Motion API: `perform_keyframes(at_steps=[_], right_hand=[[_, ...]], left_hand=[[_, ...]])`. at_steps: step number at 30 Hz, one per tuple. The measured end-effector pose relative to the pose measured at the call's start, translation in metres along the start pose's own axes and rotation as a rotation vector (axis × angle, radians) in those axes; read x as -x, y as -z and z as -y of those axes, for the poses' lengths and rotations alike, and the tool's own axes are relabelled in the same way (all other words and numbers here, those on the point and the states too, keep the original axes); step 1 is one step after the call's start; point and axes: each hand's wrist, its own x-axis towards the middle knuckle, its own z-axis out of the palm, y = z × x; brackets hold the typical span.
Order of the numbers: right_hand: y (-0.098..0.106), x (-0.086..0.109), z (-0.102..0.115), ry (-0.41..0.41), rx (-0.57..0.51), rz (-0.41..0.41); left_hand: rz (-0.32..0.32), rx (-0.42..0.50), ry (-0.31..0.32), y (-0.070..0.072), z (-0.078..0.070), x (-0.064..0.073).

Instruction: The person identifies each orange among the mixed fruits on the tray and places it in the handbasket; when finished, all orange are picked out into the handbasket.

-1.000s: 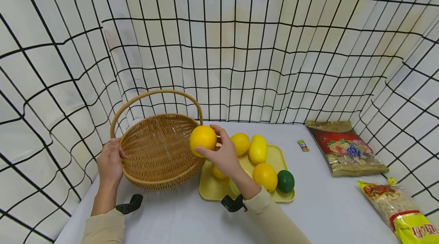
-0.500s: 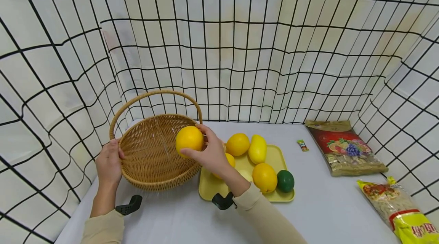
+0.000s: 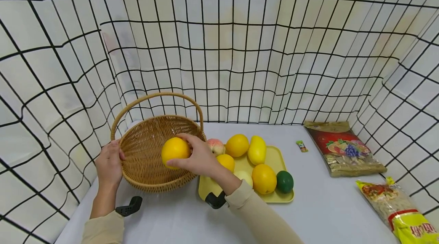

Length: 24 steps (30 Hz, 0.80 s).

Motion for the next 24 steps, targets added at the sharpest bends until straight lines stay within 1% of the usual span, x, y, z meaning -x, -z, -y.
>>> perform_keyframes(at_steps=[4, 9, 12, 15, 19, 24], right_hand=[[0.000, -0.003, 0.002, 0.043, 0.134, 0.102], [-0.004, -0.005, 0.002, 0.073, 0.255, 0.179], [-0.009, -0.005, 0.001, 0.099, 0.340, 0.191], [-0.013, -0.004, 0.000, 0.119, 0.417, 0.184], [-0.017, -0.003, 0.001, 0.125, 0.474, 0.185], [-0.017, -0.003, 0.002, 0.118, 0.505, 0.205]], left_hand=[[-0.003, -0.014, -0.005, 0.000, -0.001, 0.000], [0.001, -0.025, -0.014, -0.001, -0.002, 0.000], [-0.002, -0.029, -0.002, 0.000, -0.003, 0.000], [-0.003, -0.030, 0.009, 0.000, -0.004, 0.002], [-0.003, -0.020, 0.006, 0.000, -0.004, 0.002], [-0.005, -0.005, 0.000, 0.000, -0.003, 0.001]])
